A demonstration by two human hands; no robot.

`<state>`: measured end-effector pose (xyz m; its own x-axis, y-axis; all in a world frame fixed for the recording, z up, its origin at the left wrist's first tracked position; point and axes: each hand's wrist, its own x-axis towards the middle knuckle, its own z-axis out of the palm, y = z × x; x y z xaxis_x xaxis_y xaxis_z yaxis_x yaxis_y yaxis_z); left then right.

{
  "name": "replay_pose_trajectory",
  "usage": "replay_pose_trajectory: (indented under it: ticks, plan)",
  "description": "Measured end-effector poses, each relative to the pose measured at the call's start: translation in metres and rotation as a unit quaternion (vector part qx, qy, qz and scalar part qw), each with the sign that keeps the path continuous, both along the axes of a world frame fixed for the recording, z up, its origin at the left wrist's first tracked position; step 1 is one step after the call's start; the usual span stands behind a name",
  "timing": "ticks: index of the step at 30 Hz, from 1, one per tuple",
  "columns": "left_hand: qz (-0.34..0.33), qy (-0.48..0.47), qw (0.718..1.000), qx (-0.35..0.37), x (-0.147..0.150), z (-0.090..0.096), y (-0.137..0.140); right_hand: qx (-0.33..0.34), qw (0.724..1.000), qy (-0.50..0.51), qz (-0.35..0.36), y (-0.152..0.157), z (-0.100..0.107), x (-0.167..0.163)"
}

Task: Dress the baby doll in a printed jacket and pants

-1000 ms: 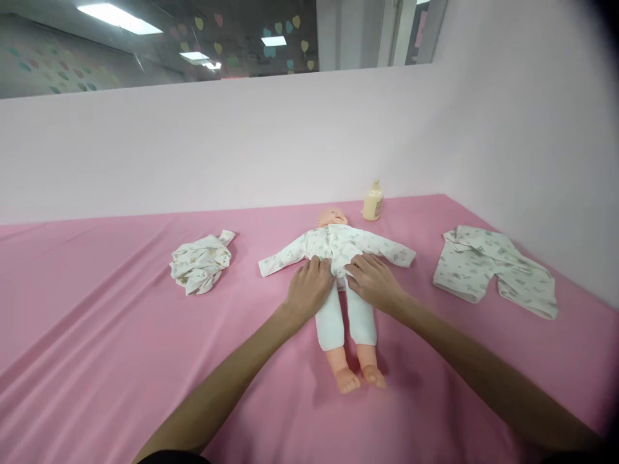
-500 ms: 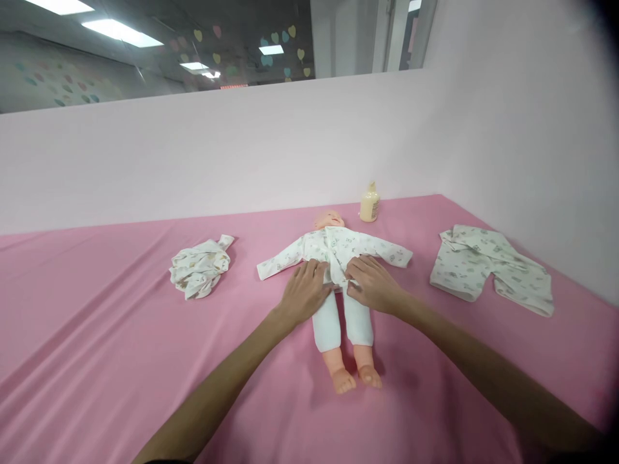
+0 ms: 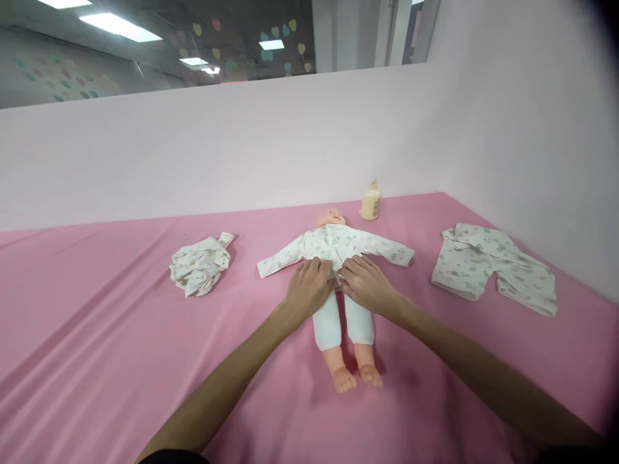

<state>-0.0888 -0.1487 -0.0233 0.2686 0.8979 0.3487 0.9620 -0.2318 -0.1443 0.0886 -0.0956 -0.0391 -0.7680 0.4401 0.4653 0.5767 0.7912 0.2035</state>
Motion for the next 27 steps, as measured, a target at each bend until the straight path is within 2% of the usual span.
replay_pose_trajectory:
  ticks: [2, 5, 10, 15, 20, 23, 27]
  plan:
    - [-0.005, 0.039, 0.999, 0.005, -0.001, 0.001, 0.000, -0.012, 1.000, 0.008, -0.011, -0.002, 0.001, 0.001]
    - [-0.028, 0.082, 0.996, 0.025, -0.002, 0.001, 0.000, 0.012, 0.999, -0.023, -0.024, -0.003, 0.002, 0.001]
    - [-0.081, 0.048, 0.993, 0.074, -0.008, -0.005, -0.002, 0.061, 0.997, -0.042, -0.008, 0.000, 0.001, 0.003]
    - [-0.128, 0.043, 0.989, 0.069, -0.019, -0.015, -0.009, 0.031, 0.999, 0.012, 0.011, -0.002, 0.001, 0.007]
    - [-0.107, -0.003, 0.991, 0.081, -0.020, -0.020, -0.009, -0.006, 0.999, 0.012, -0.034, -0.012, 0.007, 0.011]
    - [-0.087, -0.031, 0.993, 0.071, -0.020, -0.020, -0.012, 0.002, 0.998, -0.021, -0.054, -0.015, 0.010, 0.014]
    - [-0.026, -0.086, 0.994, 0.063, -0.035, -0.023, -0.027, -0.006, 0.999, 0.000, -0.053, -0.016, -0.001, 0.030]
